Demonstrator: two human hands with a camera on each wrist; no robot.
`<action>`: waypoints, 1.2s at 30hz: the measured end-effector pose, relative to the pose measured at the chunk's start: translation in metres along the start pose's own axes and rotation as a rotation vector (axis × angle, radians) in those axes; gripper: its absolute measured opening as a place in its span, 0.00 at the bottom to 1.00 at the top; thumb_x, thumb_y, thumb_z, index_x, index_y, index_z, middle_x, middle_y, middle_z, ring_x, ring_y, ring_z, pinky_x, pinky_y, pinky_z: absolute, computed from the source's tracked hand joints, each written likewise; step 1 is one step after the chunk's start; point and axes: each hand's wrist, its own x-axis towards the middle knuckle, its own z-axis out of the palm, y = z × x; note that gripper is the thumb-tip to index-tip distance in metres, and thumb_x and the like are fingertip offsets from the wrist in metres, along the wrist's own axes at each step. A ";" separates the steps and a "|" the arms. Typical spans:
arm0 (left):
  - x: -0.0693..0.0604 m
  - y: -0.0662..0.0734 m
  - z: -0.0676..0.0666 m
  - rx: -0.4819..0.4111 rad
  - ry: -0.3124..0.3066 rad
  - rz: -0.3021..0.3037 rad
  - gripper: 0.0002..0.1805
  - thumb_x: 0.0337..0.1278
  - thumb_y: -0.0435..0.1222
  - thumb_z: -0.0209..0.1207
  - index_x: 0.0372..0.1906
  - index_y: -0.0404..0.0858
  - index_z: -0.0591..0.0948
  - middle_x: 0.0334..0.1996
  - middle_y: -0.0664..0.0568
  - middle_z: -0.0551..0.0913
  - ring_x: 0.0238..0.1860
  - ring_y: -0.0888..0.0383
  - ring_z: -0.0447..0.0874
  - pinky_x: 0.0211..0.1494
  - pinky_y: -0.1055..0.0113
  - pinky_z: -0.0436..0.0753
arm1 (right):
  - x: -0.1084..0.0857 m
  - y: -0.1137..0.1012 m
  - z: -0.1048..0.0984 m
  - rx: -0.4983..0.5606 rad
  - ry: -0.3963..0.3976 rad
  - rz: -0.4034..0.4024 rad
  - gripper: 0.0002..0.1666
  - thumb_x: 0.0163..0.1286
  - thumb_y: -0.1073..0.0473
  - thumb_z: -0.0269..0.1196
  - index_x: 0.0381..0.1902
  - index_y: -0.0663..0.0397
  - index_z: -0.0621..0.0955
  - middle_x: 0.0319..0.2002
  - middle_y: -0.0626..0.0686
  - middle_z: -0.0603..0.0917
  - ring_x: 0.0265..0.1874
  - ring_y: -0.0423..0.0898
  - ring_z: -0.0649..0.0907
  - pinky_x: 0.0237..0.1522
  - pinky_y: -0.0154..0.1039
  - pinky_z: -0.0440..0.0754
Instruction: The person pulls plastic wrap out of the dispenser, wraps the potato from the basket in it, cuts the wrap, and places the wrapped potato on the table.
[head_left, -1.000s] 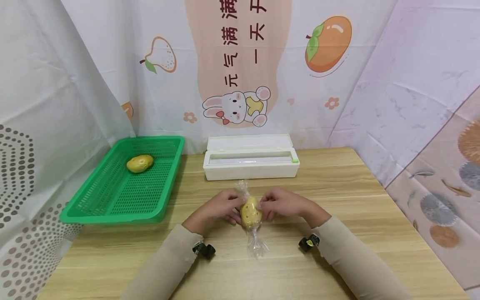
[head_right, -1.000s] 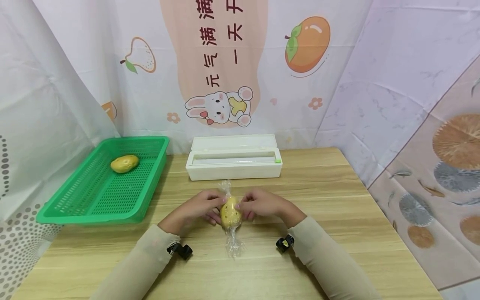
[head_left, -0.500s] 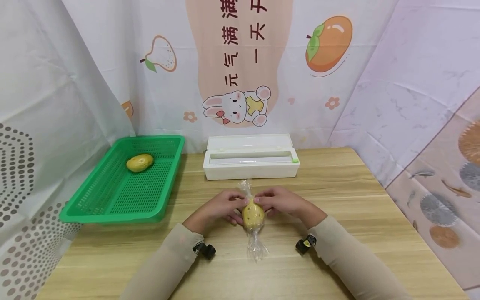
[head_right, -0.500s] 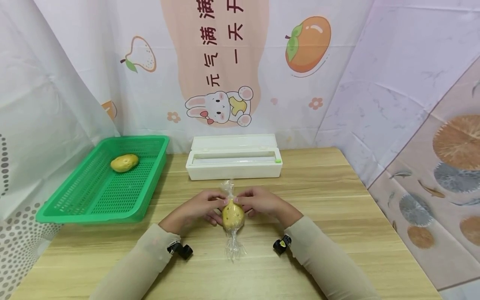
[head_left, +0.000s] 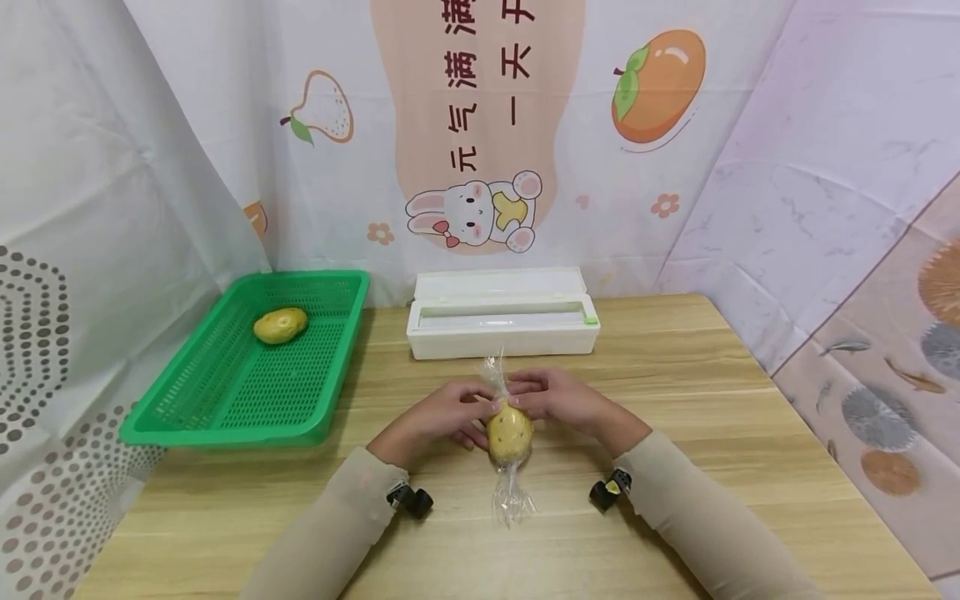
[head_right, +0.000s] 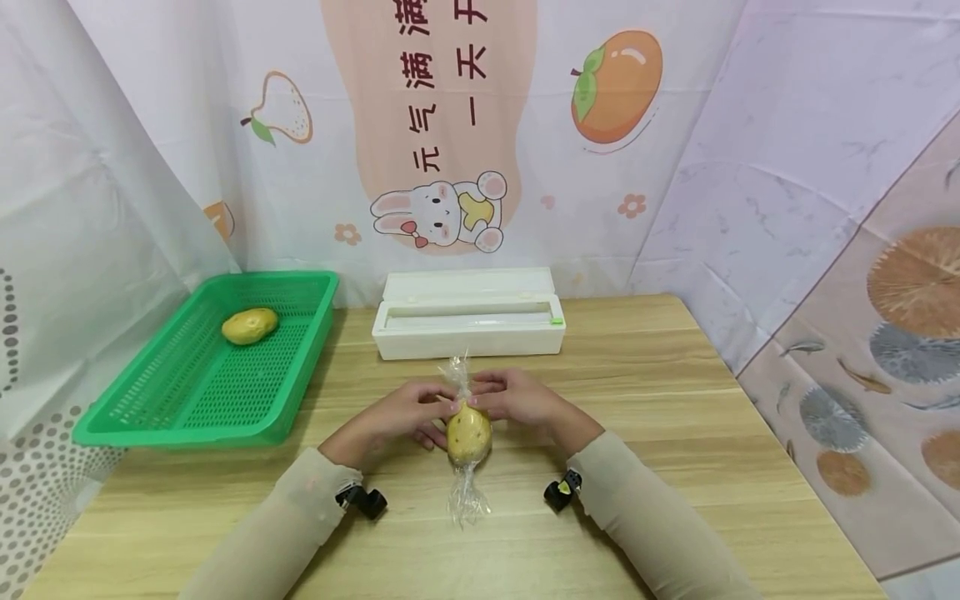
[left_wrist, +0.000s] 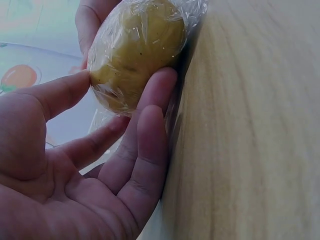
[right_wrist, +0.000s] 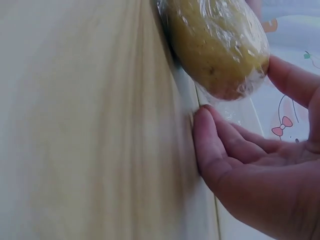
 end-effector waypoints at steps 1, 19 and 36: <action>0.000 0.000 0.000 -0.001 0.003 -0.001 0.22 0.70 0.48 0.63 0.60 0.40 0.80 0.43 0.42 0.87 0.33 0.47 0.92 0.29 0.63 0.86 | 0.001 0.001 0.000 0.037 0.005 -0.009 0.41 0.73 0.59 0.67 0.77 0.65 0.63 0.69 0.64 0.76 0.61 0.53 0.83 0.60 0.44 0.84; 0.001 0.000 0.003 0.039 -0.007 0.004 0.26 0.72 0.48 0.62 0.66 0.37 0.80 0.47 0.44 0.87 0.33 0.49 0.92 0.30 0.64 0.86 | 0.003 0.002 0.003 0.276 0.067 0.000 0.39 0.66 0.73 0.66 0.73 0.71 0.67 0.62 0.63 0.81 0.53 0.46 0.85 0.51 0.38 0.86; -0.001 0.000 0.002 0.049 0.000 0.008 0.24 0.73 0.48 0.61 0.59 0.34 0.82 0.43 0.43 0.88 0.33 0.50 0.93 0.32 0.63 0.88 | 0.001 0.003 0.007 0.190 0.083 -0.052 0.17 0.64 0.68 0.71 0.51 0.62 0.83 0.45 0.53 0.89 0.45 0.46 0.87 0.46 0.38 0.87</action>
